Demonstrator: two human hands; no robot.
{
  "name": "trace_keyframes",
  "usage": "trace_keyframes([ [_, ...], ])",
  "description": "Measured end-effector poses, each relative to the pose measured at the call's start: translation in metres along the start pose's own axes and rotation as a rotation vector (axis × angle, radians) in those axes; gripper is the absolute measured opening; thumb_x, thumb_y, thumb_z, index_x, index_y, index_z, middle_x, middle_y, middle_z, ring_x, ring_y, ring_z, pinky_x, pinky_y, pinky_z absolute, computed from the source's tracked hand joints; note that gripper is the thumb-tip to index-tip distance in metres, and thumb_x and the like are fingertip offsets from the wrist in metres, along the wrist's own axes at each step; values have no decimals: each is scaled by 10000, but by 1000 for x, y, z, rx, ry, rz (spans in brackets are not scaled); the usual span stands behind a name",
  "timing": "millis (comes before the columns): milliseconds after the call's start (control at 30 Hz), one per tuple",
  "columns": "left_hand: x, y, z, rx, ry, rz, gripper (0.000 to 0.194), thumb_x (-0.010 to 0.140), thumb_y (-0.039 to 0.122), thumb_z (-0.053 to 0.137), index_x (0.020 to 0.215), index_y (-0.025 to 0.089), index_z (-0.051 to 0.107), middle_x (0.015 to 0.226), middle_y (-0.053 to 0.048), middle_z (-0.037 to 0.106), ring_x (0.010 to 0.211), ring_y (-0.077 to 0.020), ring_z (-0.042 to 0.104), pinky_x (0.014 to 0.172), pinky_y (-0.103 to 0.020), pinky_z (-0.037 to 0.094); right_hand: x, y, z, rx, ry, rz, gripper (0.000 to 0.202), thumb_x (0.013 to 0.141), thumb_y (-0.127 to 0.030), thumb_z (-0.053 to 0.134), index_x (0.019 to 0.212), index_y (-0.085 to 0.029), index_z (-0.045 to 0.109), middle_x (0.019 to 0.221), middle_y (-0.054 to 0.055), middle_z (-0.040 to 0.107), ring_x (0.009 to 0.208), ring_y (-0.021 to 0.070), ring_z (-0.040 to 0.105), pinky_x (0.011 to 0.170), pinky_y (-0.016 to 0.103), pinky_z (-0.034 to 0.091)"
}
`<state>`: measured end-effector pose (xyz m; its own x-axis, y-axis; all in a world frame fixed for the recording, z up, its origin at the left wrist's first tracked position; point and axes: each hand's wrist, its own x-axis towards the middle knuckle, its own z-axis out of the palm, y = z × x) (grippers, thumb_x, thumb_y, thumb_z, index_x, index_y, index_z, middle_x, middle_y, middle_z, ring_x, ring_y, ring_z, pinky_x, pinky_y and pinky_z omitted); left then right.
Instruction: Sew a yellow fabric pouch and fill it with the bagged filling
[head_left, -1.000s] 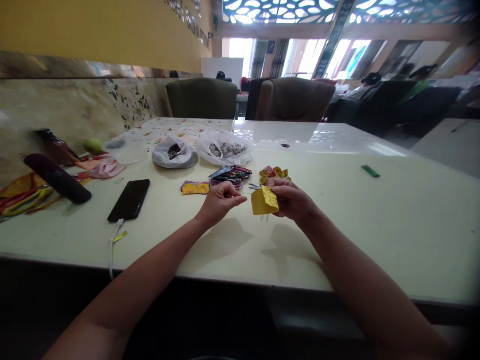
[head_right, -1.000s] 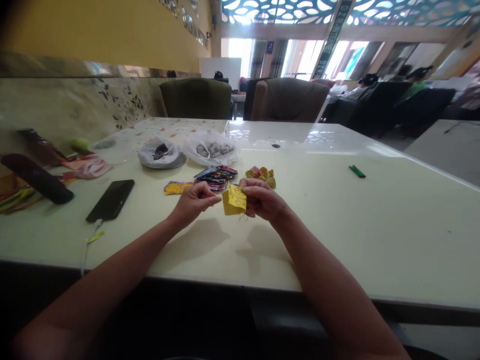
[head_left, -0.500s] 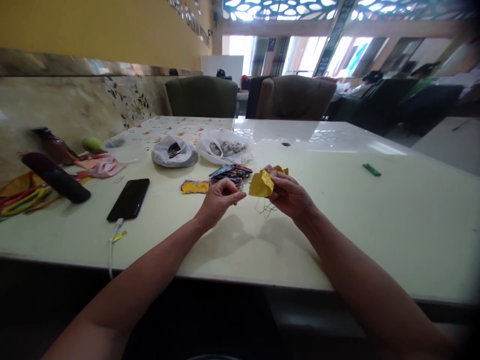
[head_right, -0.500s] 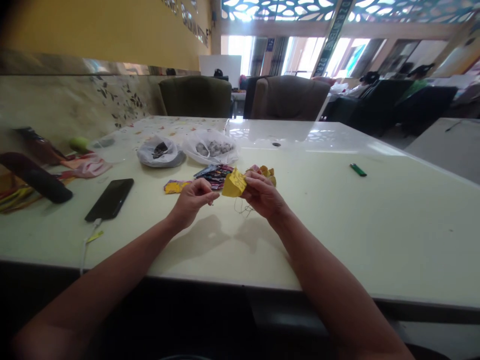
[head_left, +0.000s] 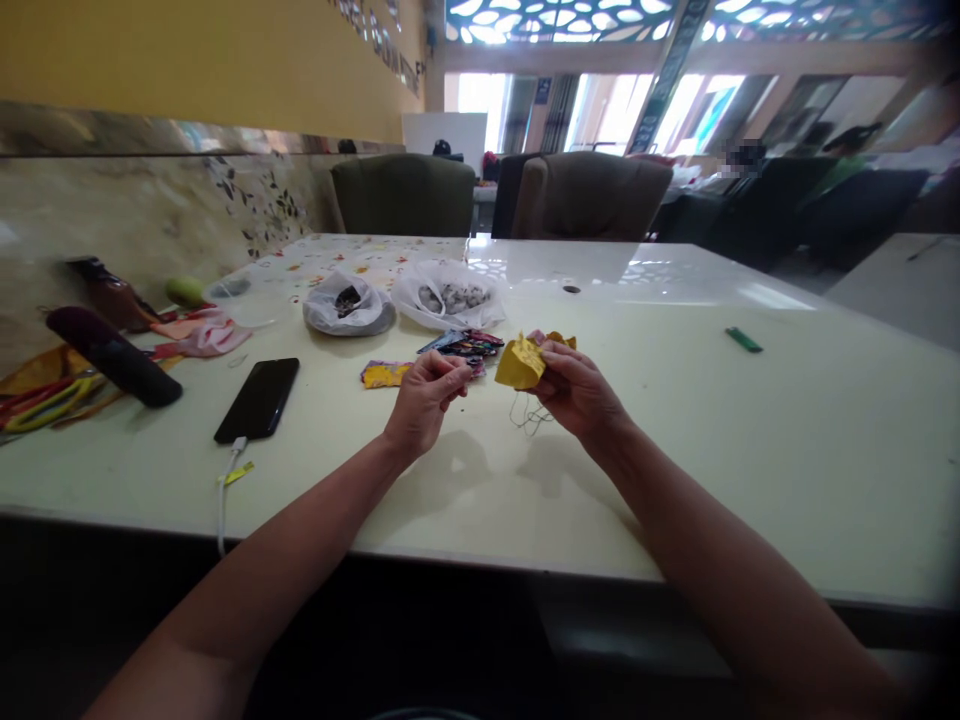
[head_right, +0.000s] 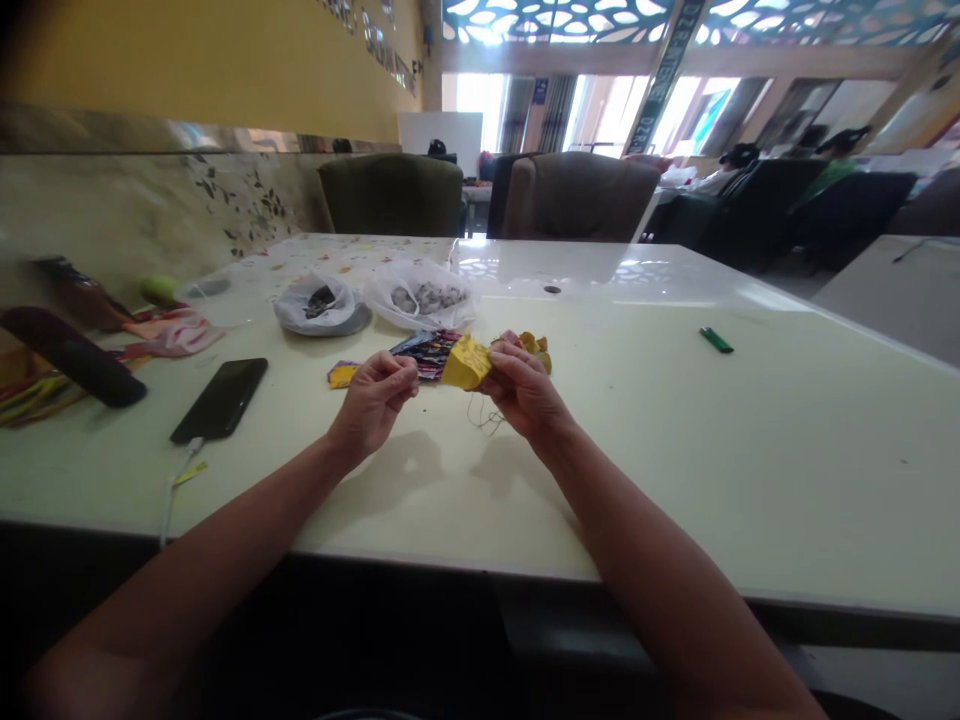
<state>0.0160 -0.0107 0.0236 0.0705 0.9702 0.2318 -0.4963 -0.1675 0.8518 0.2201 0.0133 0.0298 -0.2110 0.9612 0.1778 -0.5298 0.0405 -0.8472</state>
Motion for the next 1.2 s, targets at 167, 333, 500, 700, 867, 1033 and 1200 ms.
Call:
trace_keyframes([
  [167, 8, -4, -9, -81, 94, -47, 400, 601, 227, 899, 658, 163, 508, 727, 41, 614, 611, -45, 540, 596, -174, 440, 2, -3, -5, -7, 56, -39, 262, 711, -240, 788, 660, -191, 536, 583, -78, 324, 485, 51, 283, 625, 259, 561],
  [333, 11, -5, -10, -144, 132, -114, 395, 568, 183, 906, 734, 171, 548, 673, 57, 581, 612, -54, 548, 589, -170, 441, 1, -2, -3, -17, 80, -60, 326, 688, -270, 812, 613, -188, 506, 530, -92, 286, 465, 45, 308, 620, 246, 569],
  [500, 12, -8, -17, 9, 166, -169, 436, 569, 192, 904, 890, 187, 609, 746, 57, 584, 654, -71, 544, 636, -208, 440, 2, -7, -8, -152, 8, -67, 274, 722, -321, 811, 666, -186, 579, 552, -73, 390, 474, 56, 392, 593, 249, 573],
  [700, 13, -13, -23, 291, 169, -138, 486, 742, 554, 807, 1055, 206, 679, 1100, -39, 671, 1059, -176, 586, 892, -295, 432, 0, -8, -10, -435, -129, -114, 279, 808, -363, 758, 686, -175, 592, 674, -44, 468, 492, 56, 424, 533, 263, 563],
  [867, 6, -10, -12, 147, -50, -222, 679, 659, 655, 827, 1156, 217, 678, 1221, -79, 677, 1226, -254, 560, 969, -330, 405, -7, -3, 3, -715, -263, -147, 236, 857, -353, 678, 728, -178, 585, 628, -38, 508, 539, 101, 558, 505, 239, 499],
  [1033, 2, -12, -8, 130, -167, -305, 543, 640, 510, 895, 1025, 162, 731, 953, -67, 724, 864, -182, 632, 794, -289, 425, -14, -4, 13, -891, -314, -224, 183, 901, -310, 602, 768, -184, 588, 636, -23, 566, 550, 108, 562, 505, 237, 453],
  [1200, 3, -16, -9, 153, -109, -223, 376, 621, 397, 915, 808, 145, 708, 802, -19, 699, 734, -119, 591, 759, -270, 435, -13, 2, 9, -953, -289, -270, 197, 916, -322, 594, 767, -194, 574, 602, -31, 541, 524, 103, 512, 500, 242, 430],
])
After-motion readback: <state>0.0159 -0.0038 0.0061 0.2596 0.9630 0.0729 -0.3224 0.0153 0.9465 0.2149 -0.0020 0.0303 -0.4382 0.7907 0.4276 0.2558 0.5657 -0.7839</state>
